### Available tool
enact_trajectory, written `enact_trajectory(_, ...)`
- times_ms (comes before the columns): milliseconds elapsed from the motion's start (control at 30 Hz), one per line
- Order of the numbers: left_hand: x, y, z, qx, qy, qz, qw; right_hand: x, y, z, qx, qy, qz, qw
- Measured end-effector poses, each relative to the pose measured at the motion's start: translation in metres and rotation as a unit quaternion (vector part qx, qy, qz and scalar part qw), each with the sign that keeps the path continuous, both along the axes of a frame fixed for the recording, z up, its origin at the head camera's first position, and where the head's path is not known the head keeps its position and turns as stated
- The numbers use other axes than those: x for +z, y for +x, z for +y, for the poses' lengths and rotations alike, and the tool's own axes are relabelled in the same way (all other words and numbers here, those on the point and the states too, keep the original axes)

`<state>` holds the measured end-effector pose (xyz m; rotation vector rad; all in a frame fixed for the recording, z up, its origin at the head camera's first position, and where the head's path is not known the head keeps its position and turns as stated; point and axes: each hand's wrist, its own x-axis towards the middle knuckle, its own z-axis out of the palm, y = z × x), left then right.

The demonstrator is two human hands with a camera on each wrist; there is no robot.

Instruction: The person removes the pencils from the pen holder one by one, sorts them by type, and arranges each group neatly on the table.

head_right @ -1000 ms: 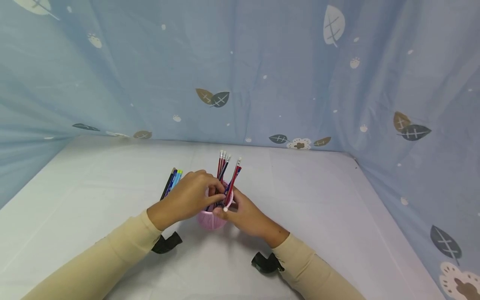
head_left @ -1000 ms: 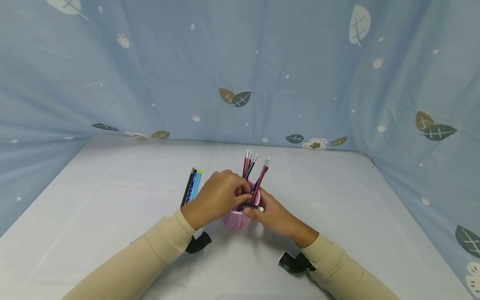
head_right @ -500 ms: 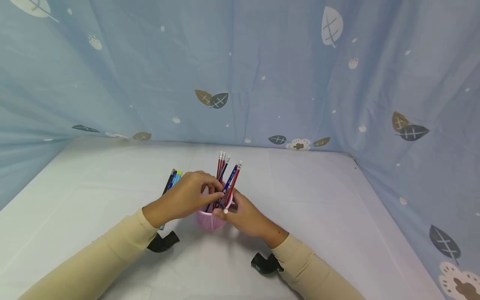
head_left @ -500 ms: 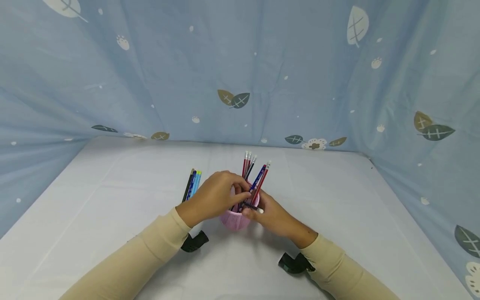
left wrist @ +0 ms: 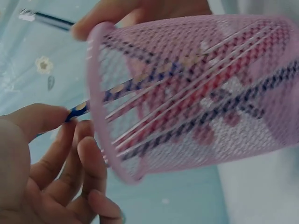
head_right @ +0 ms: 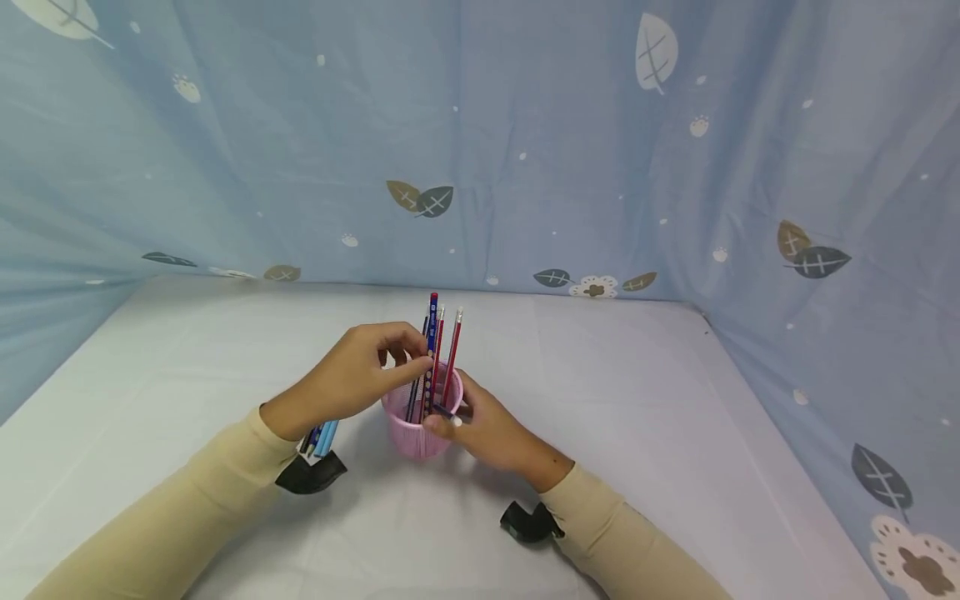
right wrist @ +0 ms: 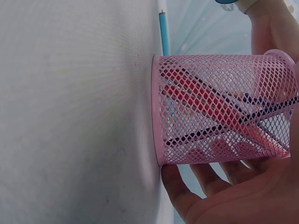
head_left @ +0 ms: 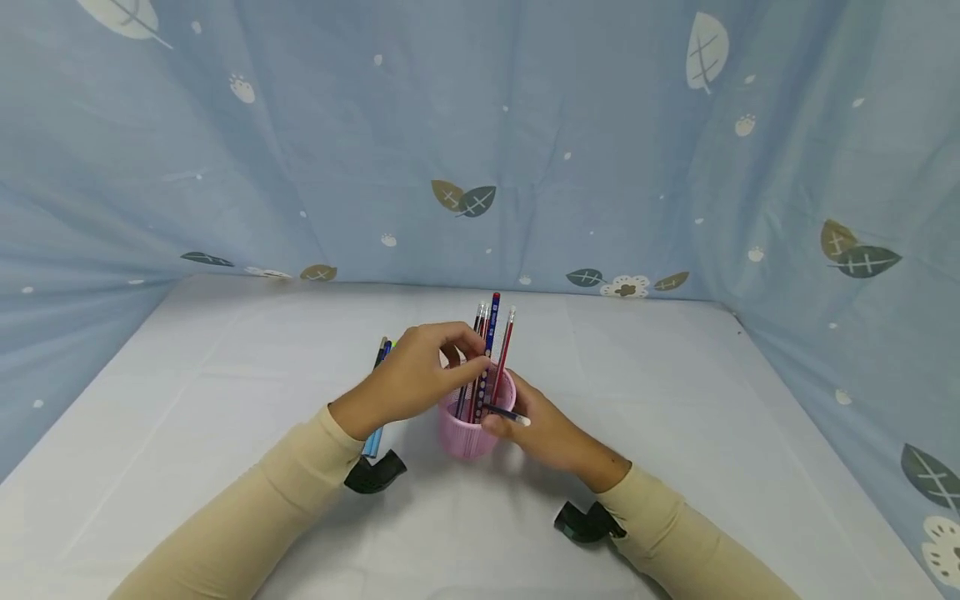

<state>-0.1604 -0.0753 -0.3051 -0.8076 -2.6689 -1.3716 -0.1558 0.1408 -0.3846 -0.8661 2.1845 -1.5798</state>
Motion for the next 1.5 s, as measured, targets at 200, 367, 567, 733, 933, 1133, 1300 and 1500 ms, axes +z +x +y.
enact_trajectory(200, 0.016, 0.002, -0.011, 0.012, 0.044, 0.008, 0.9989, -0.001, -0.001, 0.001, -0.004, 0.003, -0.003, 1.000)
enact_trajectory(367, 0.026, 0.003, -0.021, 0.021, 0.077, 0.008, 0.9967, -0.001, -0.002, 0.000, -0.004, 0.002, -0.002, 1.000)
enact_trajectory(567, 0.034, 0.003, -0.032, 0.038, 0.090, 0.020, 0.9950, -0.002, -0.002, 0.000, -0.004, 0.002, -0.006, 1.000)
enact_trajectory(733, 0.036, 0.001, -0.039, 0.054, 0.092, 0.023, 0.9940, -0.003, -0.002, 0.000, -0.004, 0.004, 0.000, 1.000)
enact_trajectory(933, 0.036, -0.007, -0.049, 0.067, 0.092, 0.013, 0.9935, -0.003, -0.002, 0.001, -0.001, 0.000, 0.001, 1.000)
enact_trajectory(1133, 0.034, -0.017, -0.059, 0.080, 0.079, -0.010, 0.9936, -0.002, -0.001, 0.001, -0.001, -0.002, 0.001, 1.000)
enact_trajectory(1300, 0.028, -0.026, -0.068, 0.103, 0.052, -0.038, 0.9927, -0.003, -0.001, 0.001, -0.001, -0.002, 0.003, 1.000)
enact_trajectory(1500, 0.019, -0.037, -0.077, 0.128, 0.030, -0.079, 0.9882, -0.004, -0.002, 0.001, -0.004, -0.002, 0.006, 1.000)
